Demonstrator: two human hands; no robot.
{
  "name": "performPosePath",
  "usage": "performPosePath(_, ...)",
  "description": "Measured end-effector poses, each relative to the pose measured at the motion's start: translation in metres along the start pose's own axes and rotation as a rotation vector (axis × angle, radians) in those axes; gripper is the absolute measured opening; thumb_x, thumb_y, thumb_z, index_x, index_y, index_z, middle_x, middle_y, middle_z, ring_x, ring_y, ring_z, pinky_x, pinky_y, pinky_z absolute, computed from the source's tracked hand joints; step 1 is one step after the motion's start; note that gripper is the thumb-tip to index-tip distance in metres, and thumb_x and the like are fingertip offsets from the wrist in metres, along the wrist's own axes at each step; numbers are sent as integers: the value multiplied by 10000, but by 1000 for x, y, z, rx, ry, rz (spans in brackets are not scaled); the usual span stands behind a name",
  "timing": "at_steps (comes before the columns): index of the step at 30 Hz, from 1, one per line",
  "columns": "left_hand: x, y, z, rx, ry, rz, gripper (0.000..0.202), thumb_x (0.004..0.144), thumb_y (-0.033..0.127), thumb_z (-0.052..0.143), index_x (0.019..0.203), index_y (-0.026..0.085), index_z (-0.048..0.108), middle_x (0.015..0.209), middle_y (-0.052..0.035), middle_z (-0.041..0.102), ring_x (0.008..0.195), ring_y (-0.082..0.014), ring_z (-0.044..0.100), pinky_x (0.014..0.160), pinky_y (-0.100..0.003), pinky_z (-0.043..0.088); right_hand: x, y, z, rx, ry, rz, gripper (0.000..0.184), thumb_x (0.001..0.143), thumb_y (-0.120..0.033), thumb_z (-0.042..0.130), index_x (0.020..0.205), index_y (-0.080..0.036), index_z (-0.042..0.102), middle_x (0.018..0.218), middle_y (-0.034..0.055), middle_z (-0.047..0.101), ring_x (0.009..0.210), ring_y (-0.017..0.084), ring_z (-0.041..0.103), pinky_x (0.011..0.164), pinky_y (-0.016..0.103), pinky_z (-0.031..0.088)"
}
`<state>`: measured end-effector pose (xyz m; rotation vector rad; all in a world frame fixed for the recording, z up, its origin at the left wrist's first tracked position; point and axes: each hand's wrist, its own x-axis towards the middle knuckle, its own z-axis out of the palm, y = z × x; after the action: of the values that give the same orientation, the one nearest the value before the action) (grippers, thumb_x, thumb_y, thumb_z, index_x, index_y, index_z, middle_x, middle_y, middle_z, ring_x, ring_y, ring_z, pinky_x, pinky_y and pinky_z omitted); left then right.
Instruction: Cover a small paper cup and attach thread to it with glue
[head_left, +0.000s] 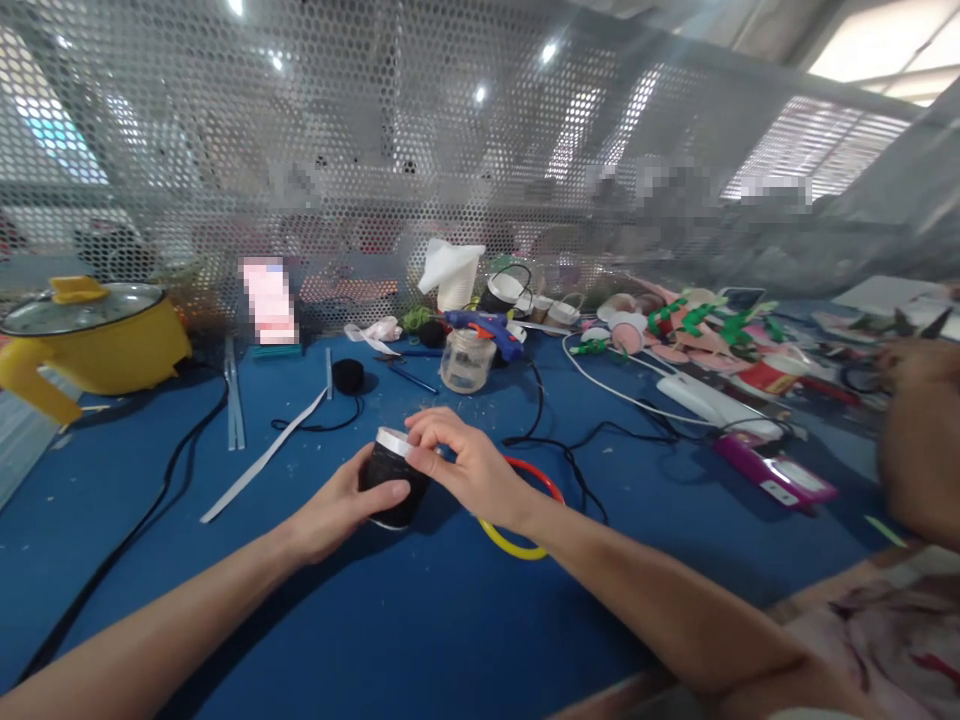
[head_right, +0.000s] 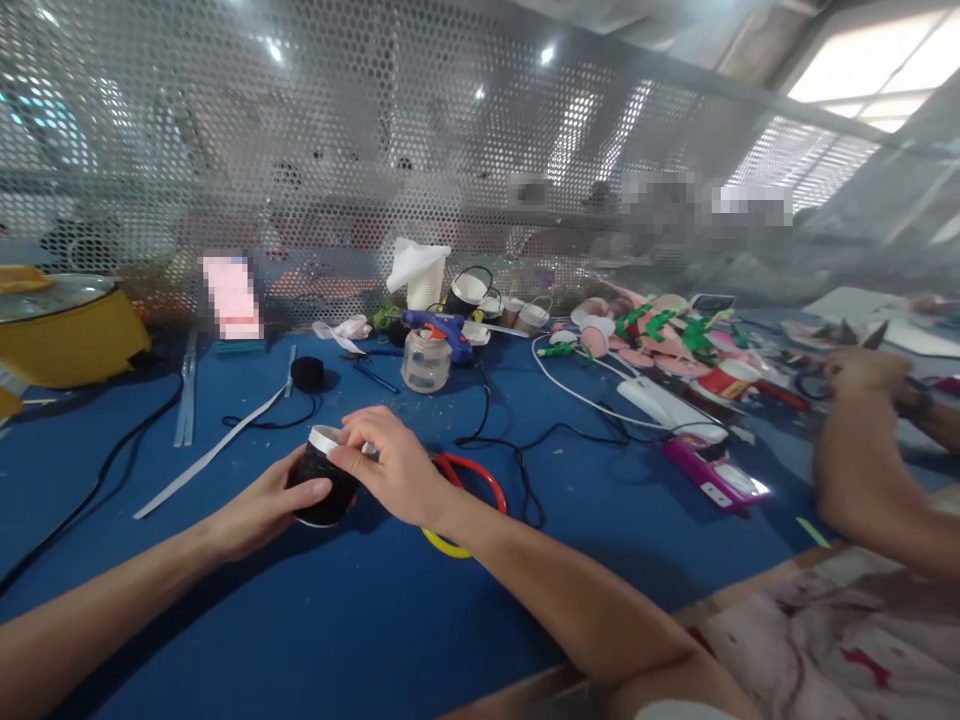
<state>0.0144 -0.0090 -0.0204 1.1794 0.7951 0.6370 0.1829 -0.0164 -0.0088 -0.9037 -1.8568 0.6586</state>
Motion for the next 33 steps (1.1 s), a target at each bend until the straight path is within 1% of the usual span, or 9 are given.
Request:
performPosePath(3,0,1,0,29,19,18,548,644,343,641,1092,131,409,962,-89,545,870,-208,520,759,-337,372,0,0,-1,11,-25,29,267,813,-397,449,647,-190,480,816,52,575,975,166,500,864,345,390)
performPosePath(7,-2,3,3,-4,7,-30,568,636,360,640,1095,123,404,982,-110,545,881,-222,522,716,-317,383,2,0,-5,-49,-62,43,447,866,-475,212,695,-191,512,798,53,567,948,163,503,859,357,381)
performPosePath(13,-3,2,5,3,-33,-63,520,651,382,626,1048,115,423,894,-86,545,807,-195,538,715,-327,398,1,-2,1,-183,25,-9,361,831,-464,363,599,-194,422,718,43,517,805,160,483,745,322,413)
performPosePath(15,-3,2,6,81,8,-29,501,650,397,621,1018,109,441,862,-79,542,780,-188,532,709,-332,402,1,-3,1,-174,17,3,361,835,-456,359,593,-194,417,716,40,510,794,155,482,730,313,413)
performPosePath(19,-5,4,8,308,156,72,477,641,413,619,975,115,453,821,-49,515,744,-162,501,665,-301,407,4,-9,0,-204,-26,55,405,877,-414,243,588,-189,415,685,34,486,705,137,478,677,304,407)
performPosePath(24,-6,5,10,526,228,95,470,620,471,604,902,138,431,656,24,448,576,-116,457,527,-261,394,5,-11,8,-300,-40,75,281,834,-329,415,594,-182,416,655,22,466,692,141,457,656,295,390)
performPosePath(27,-6,3,9,645,279,141,524,623,490,590,971,132,431,705,-2,495,628,-145,486,559,-280,405,1,-9,11,-281,5,95,276,837,-330,407,607,-179,429,692,27,474,716,140,464,680,293,392)
performPosePath(31,-8,2,10,760,306,213,635,620,479,599,1104,124,389,872,-71,562,785,-208,526,689,-340,422,-6,-11,9,-214,61,188,367,881,-379,248,660,-179,461,705,31,487,693,135,473,667,298,399)
performPosePath(33,-9,2,12,803,319,219,664,612,466,609,1127,115,382,911,-92,569,818,-227,533,719,-362,420,-8,-12,10,-223,61,181,352,876,-377,269,654,-179,458,697,28,485,685,135,474,663,296,400)
